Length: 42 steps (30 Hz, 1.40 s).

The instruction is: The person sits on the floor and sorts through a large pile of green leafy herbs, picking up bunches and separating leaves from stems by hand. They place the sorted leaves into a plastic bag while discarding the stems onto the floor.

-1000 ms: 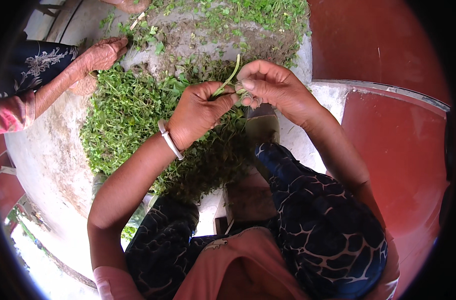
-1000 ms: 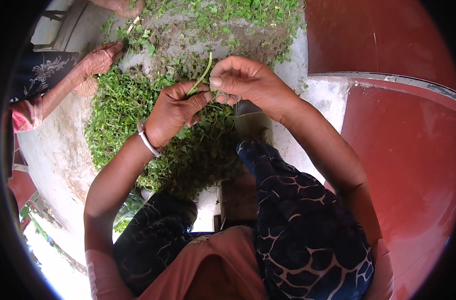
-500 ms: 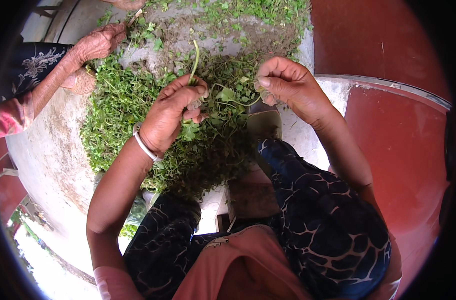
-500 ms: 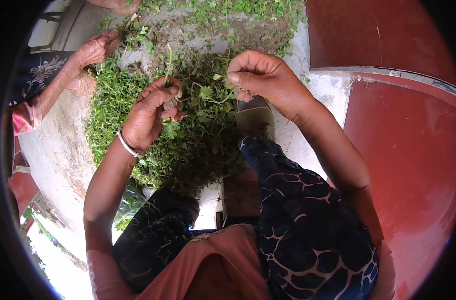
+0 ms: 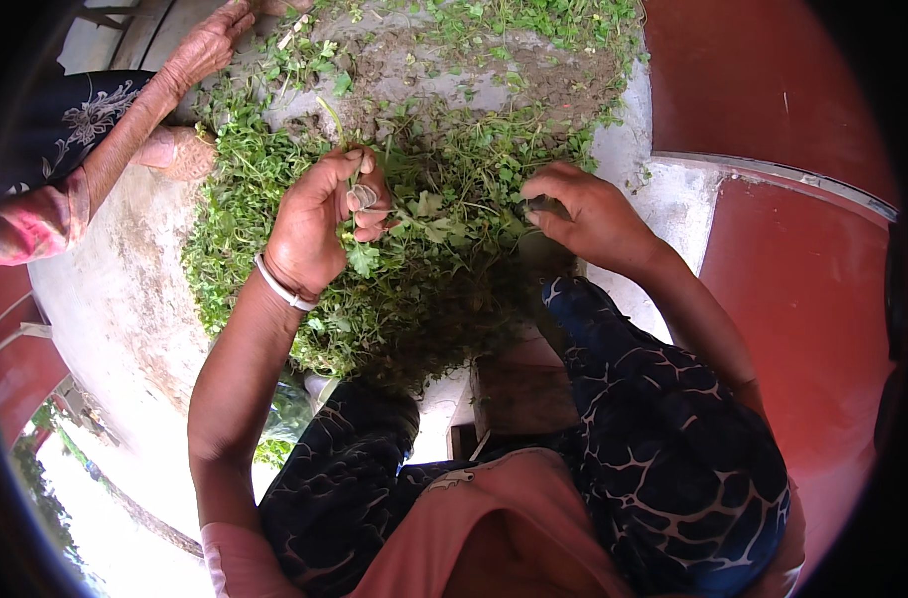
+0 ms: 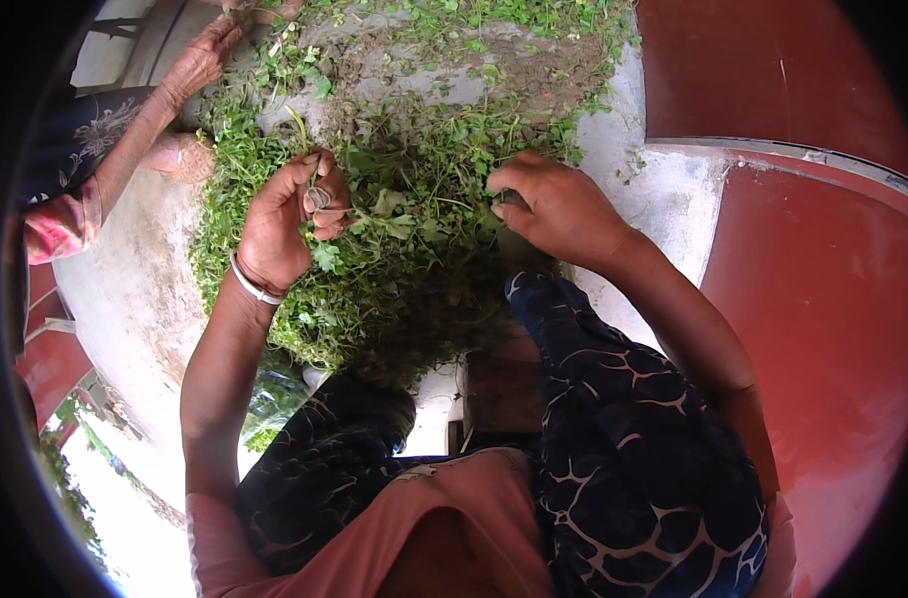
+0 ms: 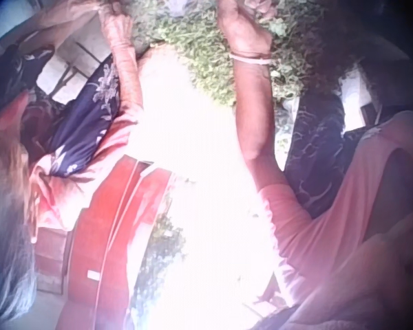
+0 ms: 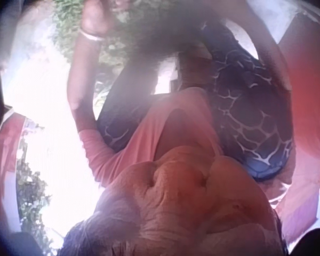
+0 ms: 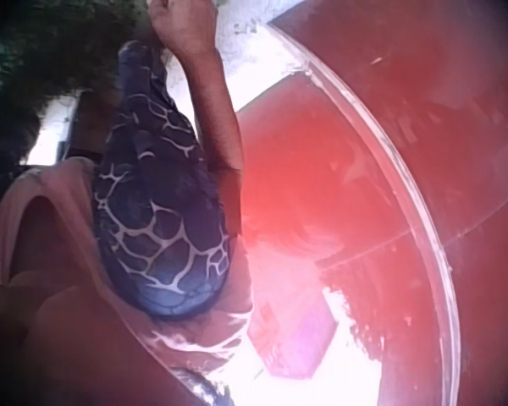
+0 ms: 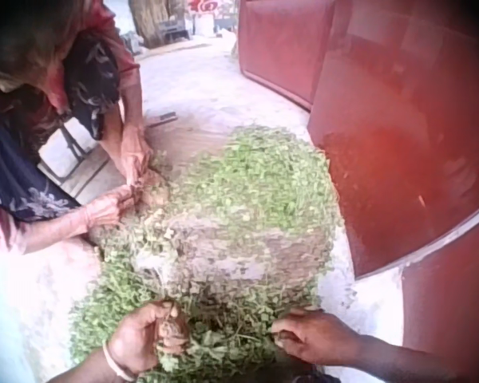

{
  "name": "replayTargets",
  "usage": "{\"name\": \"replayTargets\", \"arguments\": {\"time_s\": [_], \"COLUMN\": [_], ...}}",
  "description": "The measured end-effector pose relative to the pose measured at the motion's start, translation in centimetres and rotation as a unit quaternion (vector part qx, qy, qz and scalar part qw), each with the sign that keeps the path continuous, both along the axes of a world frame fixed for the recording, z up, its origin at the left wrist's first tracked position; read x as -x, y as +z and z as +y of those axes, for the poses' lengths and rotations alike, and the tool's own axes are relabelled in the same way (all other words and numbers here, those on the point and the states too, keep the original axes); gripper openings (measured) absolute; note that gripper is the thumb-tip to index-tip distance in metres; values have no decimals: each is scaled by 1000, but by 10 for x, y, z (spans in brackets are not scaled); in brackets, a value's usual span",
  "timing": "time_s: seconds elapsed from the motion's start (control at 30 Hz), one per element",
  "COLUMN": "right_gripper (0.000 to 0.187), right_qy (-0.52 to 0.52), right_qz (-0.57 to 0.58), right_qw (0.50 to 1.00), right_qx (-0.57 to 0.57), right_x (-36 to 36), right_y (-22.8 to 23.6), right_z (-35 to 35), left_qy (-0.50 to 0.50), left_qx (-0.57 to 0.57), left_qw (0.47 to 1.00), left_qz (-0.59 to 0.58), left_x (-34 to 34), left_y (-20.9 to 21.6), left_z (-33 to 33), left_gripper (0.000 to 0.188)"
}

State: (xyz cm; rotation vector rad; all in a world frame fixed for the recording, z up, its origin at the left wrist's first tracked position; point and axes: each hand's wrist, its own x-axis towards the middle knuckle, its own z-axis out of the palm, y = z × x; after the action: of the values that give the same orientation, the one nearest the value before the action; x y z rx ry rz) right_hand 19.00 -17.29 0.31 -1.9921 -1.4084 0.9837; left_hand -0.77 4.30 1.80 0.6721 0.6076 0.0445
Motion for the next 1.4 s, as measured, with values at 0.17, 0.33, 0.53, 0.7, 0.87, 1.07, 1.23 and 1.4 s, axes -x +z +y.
{"name": "replayTargets", "arguments": {"time_s": [0.17,0.33,0.53,0.7,0.87,1.07,1.23,1.4], "right_gripper": [43,43,24,22,17,14,12,15], "right_qy": [-11,-87,-160,-167,-138,-136,-159,-176], "right_qz": [284,531,556,552,538,539,518,527], "right_qw": [957,841,815,816,830,830,840,831], "right_qx": [62,62,26,39,55,52,-7,27], "right_x": [31,52,50,56,60,56,59,58], "right_y": [29,14,3,2,3,-1,-7,-3], "right_z": [39,51,49,52,49,46,45,44], "left_qy": [-15,-36,-59,-29,32,36,-16,26], "left_qx": [-10,1,57,53,3,12,-15,-18], "left_qw": [1000,999,996,997,992,987,987,982], "left_qz": [15,24,18,47,124,153,160,188], "left_x": [-6,-10,-6,-2,-2,-9,-8,-7], "left_y": [11,12,8,0,-3,5,0,-1], "left_z": [-13,-24,-28,-31,-34,-43,-46,-41], "left_gripper": [15,17,14,14,16,24,22,22]}}
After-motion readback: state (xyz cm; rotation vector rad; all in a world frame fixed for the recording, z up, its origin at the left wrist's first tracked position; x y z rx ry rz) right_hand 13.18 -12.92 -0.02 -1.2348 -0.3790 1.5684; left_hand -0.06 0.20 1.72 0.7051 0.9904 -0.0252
